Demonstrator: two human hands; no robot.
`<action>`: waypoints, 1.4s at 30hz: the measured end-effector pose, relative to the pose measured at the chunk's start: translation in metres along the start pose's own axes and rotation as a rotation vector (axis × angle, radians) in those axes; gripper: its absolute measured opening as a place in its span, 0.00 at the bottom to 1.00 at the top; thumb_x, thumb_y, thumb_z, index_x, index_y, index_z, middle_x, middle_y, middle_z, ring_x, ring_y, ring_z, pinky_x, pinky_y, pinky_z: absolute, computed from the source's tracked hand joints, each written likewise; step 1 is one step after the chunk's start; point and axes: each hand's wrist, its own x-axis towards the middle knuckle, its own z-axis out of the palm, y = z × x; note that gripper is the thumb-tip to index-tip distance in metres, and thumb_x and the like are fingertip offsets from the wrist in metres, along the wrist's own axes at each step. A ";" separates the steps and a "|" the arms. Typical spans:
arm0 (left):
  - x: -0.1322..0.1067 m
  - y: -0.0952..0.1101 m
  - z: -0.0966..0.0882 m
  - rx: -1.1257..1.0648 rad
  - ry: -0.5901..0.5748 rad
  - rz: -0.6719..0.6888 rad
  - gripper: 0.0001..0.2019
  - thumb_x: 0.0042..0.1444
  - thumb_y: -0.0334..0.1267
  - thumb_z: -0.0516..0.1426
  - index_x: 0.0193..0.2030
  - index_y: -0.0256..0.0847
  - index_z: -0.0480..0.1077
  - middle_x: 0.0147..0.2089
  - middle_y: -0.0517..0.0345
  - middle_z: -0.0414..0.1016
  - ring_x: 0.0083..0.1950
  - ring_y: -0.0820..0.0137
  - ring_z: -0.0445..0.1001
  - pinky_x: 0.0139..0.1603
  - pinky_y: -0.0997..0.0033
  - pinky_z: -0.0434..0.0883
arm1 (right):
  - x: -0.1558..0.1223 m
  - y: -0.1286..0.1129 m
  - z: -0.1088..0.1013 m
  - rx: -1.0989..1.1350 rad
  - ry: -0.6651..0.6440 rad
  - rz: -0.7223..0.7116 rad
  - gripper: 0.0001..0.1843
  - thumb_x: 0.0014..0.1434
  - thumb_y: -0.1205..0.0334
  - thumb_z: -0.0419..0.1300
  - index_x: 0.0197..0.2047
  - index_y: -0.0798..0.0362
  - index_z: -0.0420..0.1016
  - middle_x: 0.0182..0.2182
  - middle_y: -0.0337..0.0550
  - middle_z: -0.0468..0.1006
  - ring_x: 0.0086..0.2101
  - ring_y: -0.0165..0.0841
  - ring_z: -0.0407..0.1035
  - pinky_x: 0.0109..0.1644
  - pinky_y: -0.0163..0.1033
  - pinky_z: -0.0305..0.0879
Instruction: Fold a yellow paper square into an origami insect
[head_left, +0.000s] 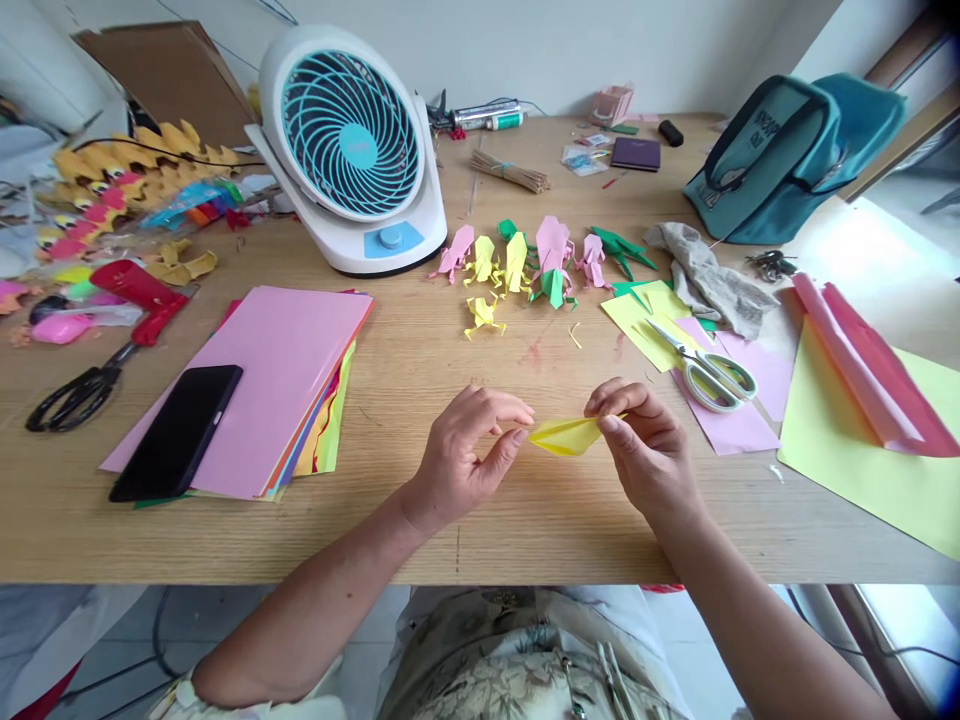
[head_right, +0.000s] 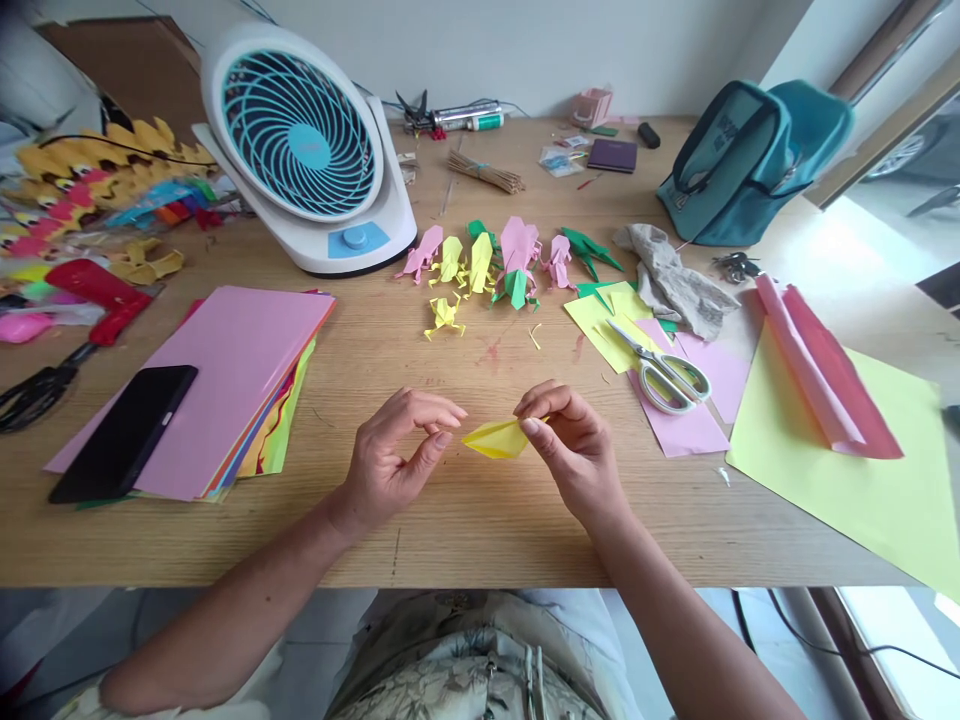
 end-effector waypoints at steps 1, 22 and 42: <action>0.000 0.000 0.000 -0.001 0.000 0.022 0.03 0.64 0.33 0.56 0.42 0.41 0.71 0.43 0.54 0.79 0.44 0.69 0.75 0.47 0.66 0.71 | 0.000 0.001 -0.001 0.012 0.016 0.005 0.07 0.63 0.57 0.63 0.35 0.48 0.71 0.35 0.43 0.70 0.38 0.35 0.67 0.37 0.39 0.65; -0.002 0.001 0.008 0.104 -0.037 0.081 0.05 0.61 0.27 0.58 0.38 0.41 0.67 0.41 0.56 0.80 0.43 0.71 0.76 0.46 0.69 0.72 | -0.003 -0.002 0.001 0.123 -0.006 -0.031 0.04 0.62 0.60 0.64 0.36 0.47 0.74 0.35 0.42 0.70 0.37 0.35 0.65 0.39 0.40 0.64; -0.003 0.001 0.012 0.043 -0.022 0.112 0.11 0.61 0.30 0.61 0.51 0.40 0.75 0.47 0.52 0.83 0.53 0.66 0.79 0.55 0.65 0.76 | -0.006 -0.004 0.005 0.237 -0.080 -0.014 0.04 0.64 0.67 0.62 0.39 0.47 0.75 0.36 0.42 0.73 0.40 0.34 0.67 0.43 0.40 0.63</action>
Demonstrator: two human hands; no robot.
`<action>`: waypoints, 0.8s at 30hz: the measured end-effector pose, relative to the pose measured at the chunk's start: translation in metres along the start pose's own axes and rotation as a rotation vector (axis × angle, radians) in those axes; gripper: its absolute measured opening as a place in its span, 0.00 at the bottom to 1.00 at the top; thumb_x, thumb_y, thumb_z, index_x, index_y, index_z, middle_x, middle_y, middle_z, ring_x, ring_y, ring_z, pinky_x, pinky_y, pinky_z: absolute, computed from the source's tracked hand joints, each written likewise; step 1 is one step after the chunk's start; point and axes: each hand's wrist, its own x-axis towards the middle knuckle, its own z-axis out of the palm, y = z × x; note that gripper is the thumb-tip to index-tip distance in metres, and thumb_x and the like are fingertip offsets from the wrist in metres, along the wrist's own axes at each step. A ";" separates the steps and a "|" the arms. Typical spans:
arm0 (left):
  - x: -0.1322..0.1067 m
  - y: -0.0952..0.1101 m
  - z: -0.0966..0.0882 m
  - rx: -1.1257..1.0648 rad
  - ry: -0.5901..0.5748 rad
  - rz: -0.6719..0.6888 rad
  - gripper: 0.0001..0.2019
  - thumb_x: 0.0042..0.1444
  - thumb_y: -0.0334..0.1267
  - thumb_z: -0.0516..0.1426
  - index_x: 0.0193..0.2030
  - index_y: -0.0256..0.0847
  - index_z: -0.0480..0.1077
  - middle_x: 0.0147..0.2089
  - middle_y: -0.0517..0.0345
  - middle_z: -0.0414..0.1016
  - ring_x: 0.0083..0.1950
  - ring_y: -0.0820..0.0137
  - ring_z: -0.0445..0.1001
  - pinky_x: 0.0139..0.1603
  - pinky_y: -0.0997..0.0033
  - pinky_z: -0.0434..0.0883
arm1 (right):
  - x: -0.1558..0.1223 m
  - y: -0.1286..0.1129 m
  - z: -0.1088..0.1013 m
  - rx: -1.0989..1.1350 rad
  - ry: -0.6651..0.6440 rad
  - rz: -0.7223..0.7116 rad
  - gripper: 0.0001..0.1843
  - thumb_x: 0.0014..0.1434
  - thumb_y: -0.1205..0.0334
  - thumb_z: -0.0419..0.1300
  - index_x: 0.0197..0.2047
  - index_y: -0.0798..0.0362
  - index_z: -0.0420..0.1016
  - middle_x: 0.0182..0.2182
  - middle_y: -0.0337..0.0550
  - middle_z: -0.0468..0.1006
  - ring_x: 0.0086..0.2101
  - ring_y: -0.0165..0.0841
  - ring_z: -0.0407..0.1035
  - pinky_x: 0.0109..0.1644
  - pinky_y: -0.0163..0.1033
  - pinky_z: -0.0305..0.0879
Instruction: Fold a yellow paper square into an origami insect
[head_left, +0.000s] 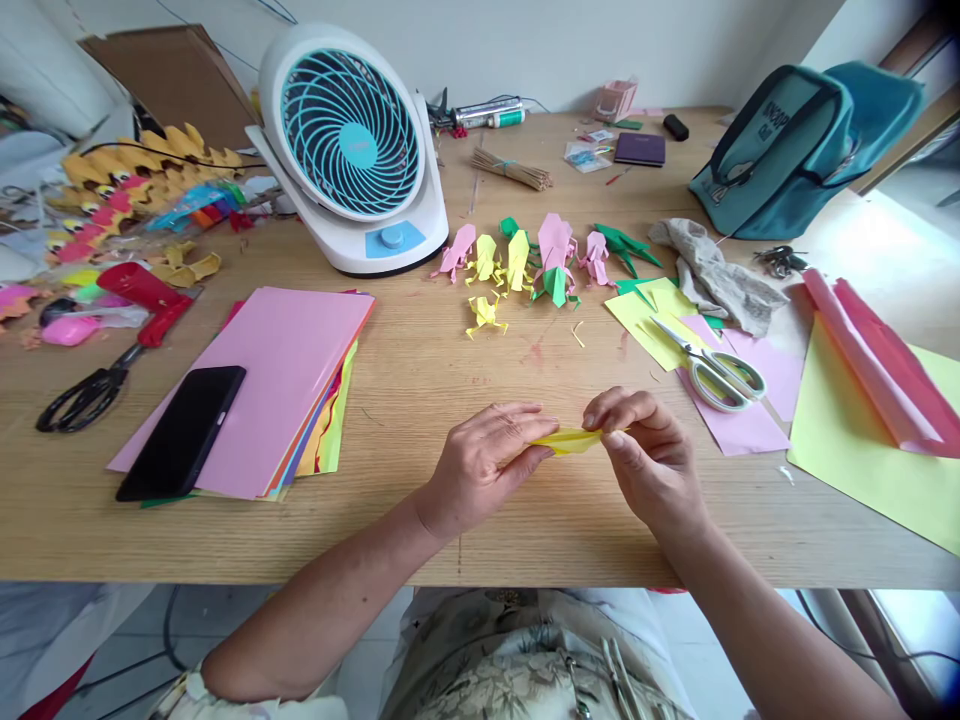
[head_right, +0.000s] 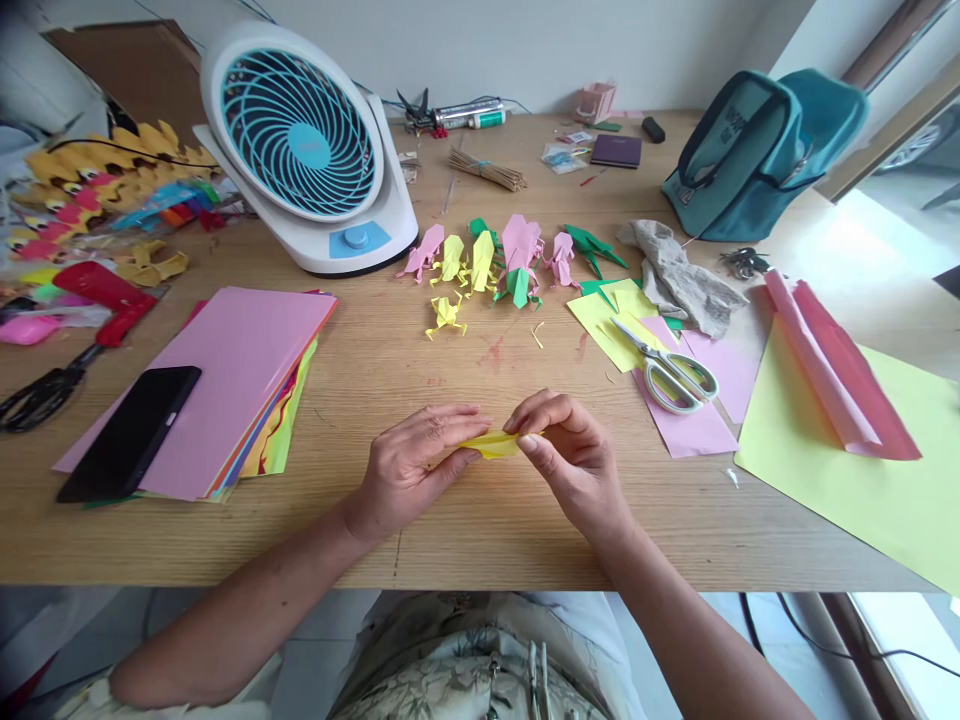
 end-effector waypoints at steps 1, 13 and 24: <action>-0.001 0.001 0.001 -0.013 0.009 -0.025 0.11 0.61 0.30 0.60 0.50 0.40 0.76 0.46 0.52 0.83 0.52 0.66 0.80 0.55 0.65 0.77 | 0.000 0.000 0.000 0.013 0.006 0.015 0.04 0.64 0.66 0.62 0.39 0.47 0.75 0.37 0.42 0.73 0.40 0.34 0.67 0.43 0.40 0.64; -0.001 0.009 0.001 -0.044 0.047 -0.210 0.07 0.61 0.29 0.60 0.44 0.39 0.77 0.39 0.57 0.84 0.39 0.74 0.82 0.43 0.79 0.76 | 0.001 0.003 0.004 0.099 0.114 0.155 0.03 0.63 0.64 0.64 0.36 0.47 0.76 0.36 0.40 0.74 0.40 0.31 0.67 0.45 0.36 0.64; 0.000 0.014 0.008 -0.157 0.037 -0.369 0.10 0.57 0.37 0.65 0.44 0.40 0.72 0.39 0.60 0.81 0.39 0.73 0.81 0.42 0.77 0.77 | -0.001 0.007 0.009 0.004 0.108 0.116 0.03 0.65 0.65 0.62 0.38 0.47 0.75 0.37 0.40 0.75 0.41 0.32 0.68 0.45 0.37 0.66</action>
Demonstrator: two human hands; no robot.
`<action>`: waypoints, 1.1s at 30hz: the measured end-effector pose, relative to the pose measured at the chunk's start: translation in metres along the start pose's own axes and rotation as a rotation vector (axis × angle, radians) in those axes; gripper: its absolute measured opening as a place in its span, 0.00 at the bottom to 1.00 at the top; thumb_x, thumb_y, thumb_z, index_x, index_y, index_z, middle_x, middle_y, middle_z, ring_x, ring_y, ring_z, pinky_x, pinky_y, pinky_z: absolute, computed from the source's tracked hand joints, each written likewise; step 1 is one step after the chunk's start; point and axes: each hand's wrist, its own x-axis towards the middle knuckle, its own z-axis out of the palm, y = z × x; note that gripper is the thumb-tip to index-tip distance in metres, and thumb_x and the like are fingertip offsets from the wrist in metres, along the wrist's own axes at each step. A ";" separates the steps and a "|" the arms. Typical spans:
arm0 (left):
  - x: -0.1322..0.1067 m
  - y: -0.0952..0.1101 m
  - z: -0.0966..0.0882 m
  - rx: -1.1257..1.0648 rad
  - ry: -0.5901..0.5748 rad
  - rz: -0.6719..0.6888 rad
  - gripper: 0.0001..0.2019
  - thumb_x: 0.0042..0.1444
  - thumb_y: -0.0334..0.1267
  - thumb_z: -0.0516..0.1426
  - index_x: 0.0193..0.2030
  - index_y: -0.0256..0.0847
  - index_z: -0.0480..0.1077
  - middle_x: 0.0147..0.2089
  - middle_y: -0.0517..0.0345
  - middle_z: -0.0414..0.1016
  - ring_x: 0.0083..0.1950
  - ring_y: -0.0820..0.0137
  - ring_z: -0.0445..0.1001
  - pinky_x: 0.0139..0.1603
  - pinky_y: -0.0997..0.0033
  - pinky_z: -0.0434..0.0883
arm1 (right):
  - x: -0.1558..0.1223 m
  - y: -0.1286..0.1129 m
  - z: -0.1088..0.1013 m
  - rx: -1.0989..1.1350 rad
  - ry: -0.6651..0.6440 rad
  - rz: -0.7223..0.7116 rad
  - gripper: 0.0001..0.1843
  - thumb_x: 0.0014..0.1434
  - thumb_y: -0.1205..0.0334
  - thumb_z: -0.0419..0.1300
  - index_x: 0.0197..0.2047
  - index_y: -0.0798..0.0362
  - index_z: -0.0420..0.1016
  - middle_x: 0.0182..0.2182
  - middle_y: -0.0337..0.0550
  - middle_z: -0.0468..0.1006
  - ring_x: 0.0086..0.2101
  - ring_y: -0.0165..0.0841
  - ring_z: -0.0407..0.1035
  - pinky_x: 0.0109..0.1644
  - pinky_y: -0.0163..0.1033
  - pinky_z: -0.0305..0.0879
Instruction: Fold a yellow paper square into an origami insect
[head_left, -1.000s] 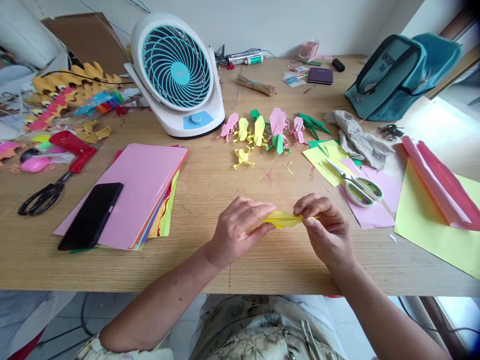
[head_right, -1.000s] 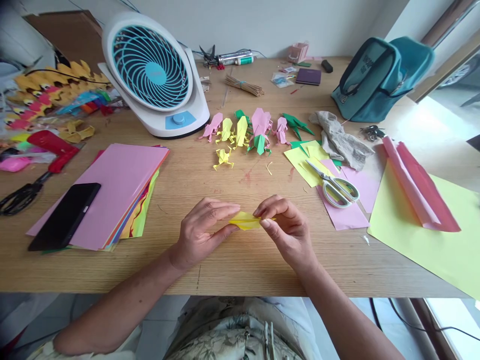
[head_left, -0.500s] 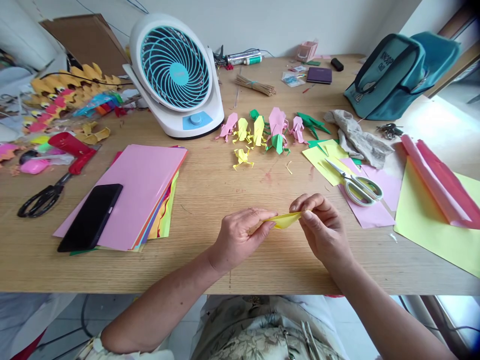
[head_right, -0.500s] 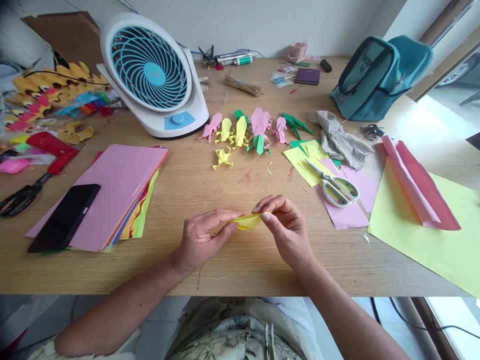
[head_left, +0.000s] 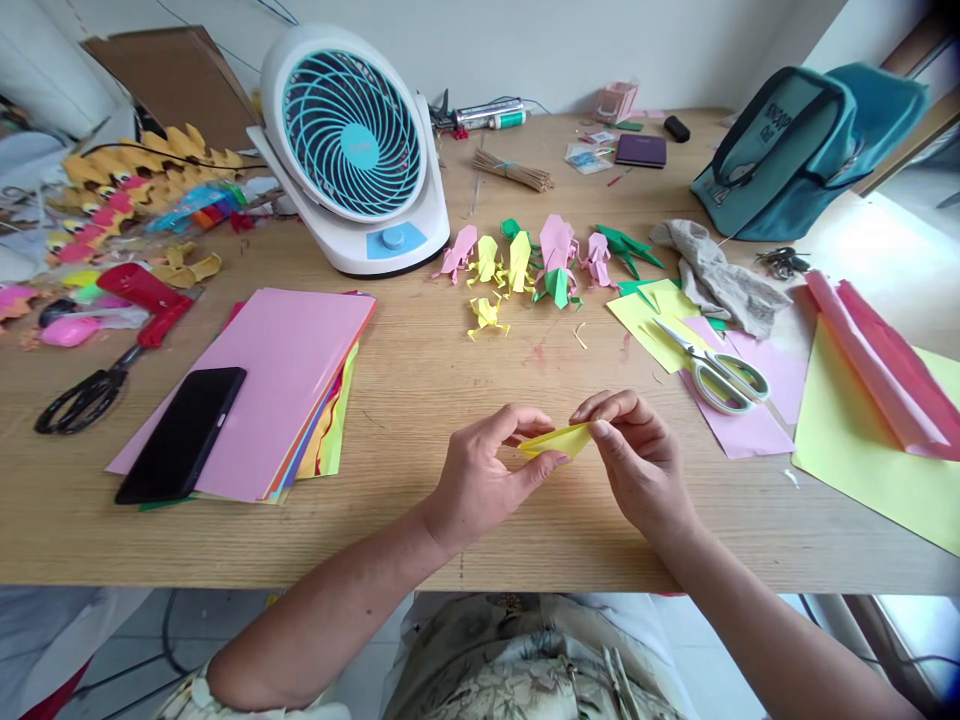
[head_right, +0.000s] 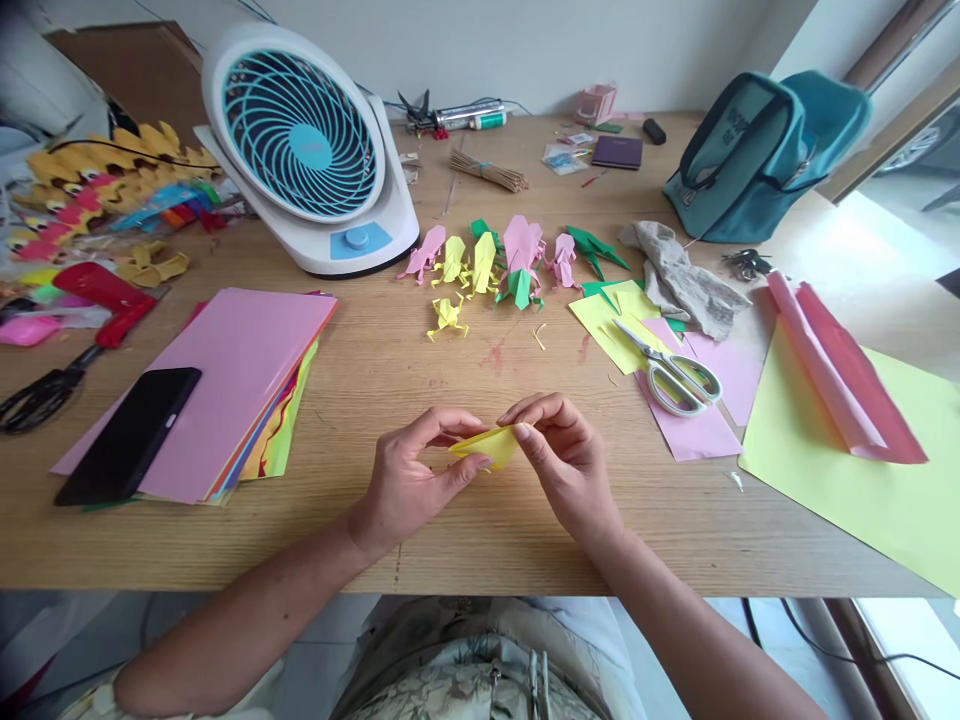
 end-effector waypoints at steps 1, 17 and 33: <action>0.000 0.000 0.001 0.026 0.002 0.006 0.11 0.56 0.38 0.66 0.43 0.41 0.73 0.38 0.60 0.81 0.39 0.73 0.80 0.42 0.76 0.77 | -0.001 0.000 0.002 -0.012 -0.025 0.002 0.04 0.65 0.66 0.61 0.38 0.47 0.75 0.37 0.41 0.74 0.41 0.32 0.68 0.45 0.38 0.66; 0.001 -0.001 0.003 0.079 0.027 0.208 0.03 0.60 0.31 0.62 0.40 0.41 0.76 0.38 0.56 0.83 0.40 0.70 0.80 0.44 0.71 0.76 | 0.000 -0.007 0.004 -0.166 -0.180 -0.067 0.04 0.63 0.67 0.62 0.38 0.48 0.76 0.36 0.42 0.71 0.39 0.34 0.66 0.44 0.41 0.65; 0.001 0.002 0.000 0.090 -0.026 0.196 0.07 0.61 0.28 0.59 0.42 0.42 0.77 0.43 0.56 0.84 0.43 0.70 0.82 0.47 0.73 0.76 | 0.000 -0.007 -0.001 -0.147 -0.181 -0.029 0.03 0.63 0.63 0.63 0.36 0.48 0.74 0.35 0.42 0.70 0.38 0.34 0.66 0.44 0.41 0.67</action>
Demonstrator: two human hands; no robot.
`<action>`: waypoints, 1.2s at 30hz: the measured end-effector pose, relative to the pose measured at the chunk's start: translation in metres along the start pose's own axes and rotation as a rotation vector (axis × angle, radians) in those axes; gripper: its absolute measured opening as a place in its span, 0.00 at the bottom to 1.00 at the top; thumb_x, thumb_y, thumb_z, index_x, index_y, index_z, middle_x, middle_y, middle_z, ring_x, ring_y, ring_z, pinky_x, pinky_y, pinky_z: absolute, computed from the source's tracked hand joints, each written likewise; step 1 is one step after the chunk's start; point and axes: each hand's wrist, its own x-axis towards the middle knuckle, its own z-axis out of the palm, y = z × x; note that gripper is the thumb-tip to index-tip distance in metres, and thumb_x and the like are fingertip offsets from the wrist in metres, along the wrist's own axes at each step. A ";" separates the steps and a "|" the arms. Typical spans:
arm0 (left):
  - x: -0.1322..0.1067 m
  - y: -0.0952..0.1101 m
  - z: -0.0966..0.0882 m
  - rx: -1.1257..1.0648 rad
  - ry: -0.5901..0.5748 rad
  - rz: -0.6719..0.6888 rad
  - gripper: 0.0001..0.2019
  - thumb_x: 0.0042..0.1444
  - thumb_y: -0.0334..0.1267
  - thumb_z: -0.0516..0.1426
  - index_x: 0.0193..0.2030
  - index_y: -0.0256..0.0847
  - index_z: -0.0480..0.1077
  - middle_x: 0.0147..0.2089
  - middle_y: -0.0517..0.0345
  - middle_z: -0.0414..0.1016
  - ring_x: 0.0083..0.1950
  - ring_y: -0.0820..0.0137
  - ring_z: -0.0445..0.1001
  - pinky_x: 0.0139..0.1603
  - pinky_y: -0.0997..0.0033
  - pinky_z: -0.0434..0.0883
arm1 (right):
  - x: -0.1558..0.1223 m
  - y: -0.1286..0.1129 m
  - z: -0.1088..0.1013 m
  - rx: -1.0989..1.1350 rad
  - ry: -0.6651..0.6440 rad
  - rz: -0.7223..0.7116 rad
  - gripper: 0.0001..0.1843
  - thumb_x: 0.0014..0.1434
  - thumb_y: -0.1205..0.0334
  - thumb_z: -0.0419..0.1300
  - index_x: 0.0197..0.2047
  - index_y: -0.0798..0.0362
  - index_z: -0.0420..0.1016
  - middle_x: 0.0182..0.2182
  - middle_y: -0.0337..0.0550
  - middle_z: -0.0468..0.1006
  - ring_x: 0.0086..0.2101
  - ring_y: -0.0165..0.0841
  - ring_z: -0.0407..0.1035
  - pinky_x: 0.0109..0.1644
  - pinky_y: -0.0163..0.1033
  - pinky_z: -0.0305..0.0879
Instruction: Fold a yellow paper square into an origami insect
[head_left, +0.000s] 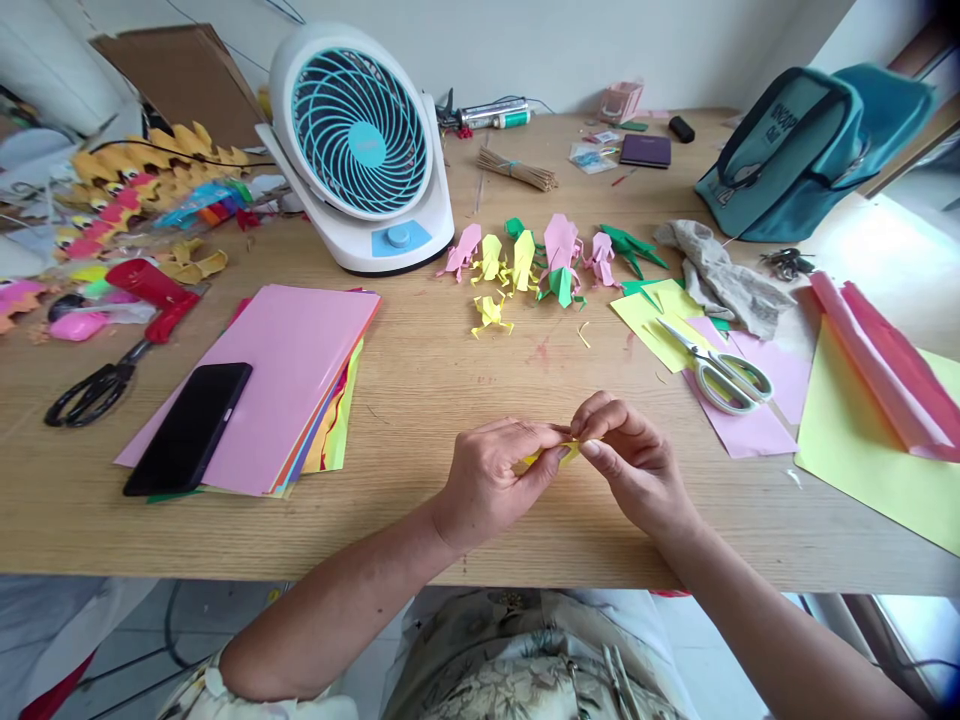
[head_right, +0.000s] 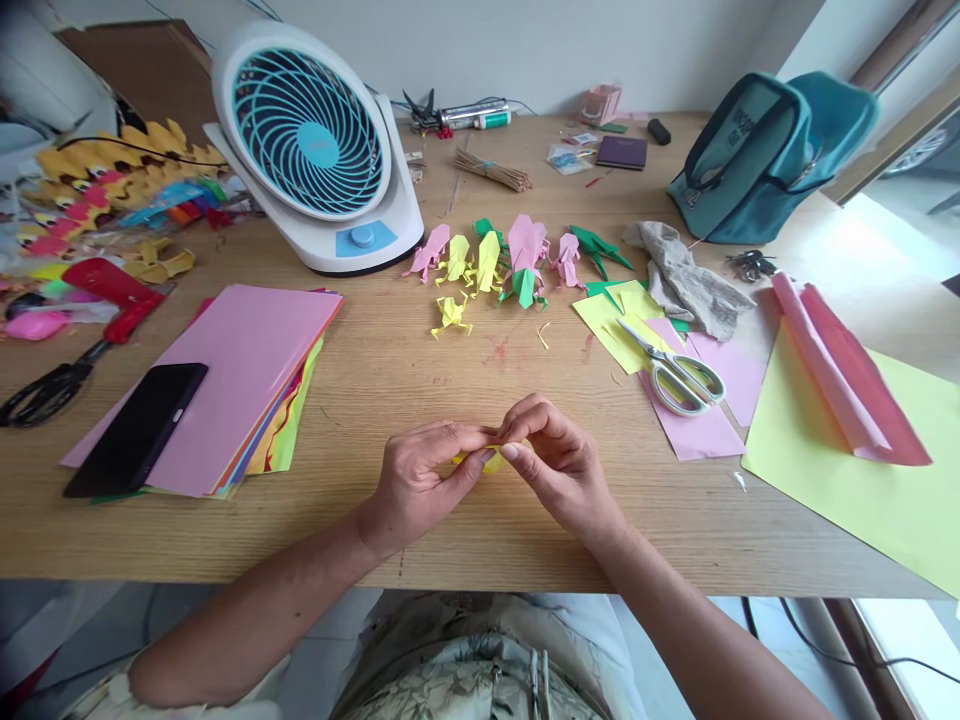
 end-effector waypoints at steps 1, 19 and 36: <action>0.000 0.000 0.000 -0.001 0.001 0.003 0.07 0.61 0.28 0.59 0.42 0.42 0.77 0.43 0.56 0.84 0.43 0.70 0.82 0.47 0.73 0.76 | 0.000 0.001 0.000 0.009 0.000 -0.003 0.03 0.63 0.64 0.62 0.36 0.47 0.74 0.35 0.42 0.70 0.39 0.34 0.66 0.44 0.40 0.67; 0.000 -0.006 -0.001 0.027 0.020 0.051 0.10 0.60 0.26 0.57 0.43 0.42 0.77 0.41 0.56 0.84 0.41 0.71 0.82 0.45 0.72 0.77 | 0.002 0.001 0.001 -0.051 0.038 0.018 0.05 0.61 0.59 0.65 0.41 0.46 0.76 0.37 0.43 0.73 0.40 0.36 0.67 0.44 0.42 0.66; -0.002 -0.008 0.003 0.021 0.069 -0.029 0.04 0.58 0.28 0.60 0.36 0.41 0.72 0.35 0.59 0.80 0.37 0.71 0.79 0.41 0.72 0.73 | 0.004 0.001 0.001 -0.059 0.026 -0.006 0.02 0.60 0.63 0.66 0.35 0.47 0.79 0.34 0.42 0.74 0.38 0.34 0.68 0.43 0.41 0.66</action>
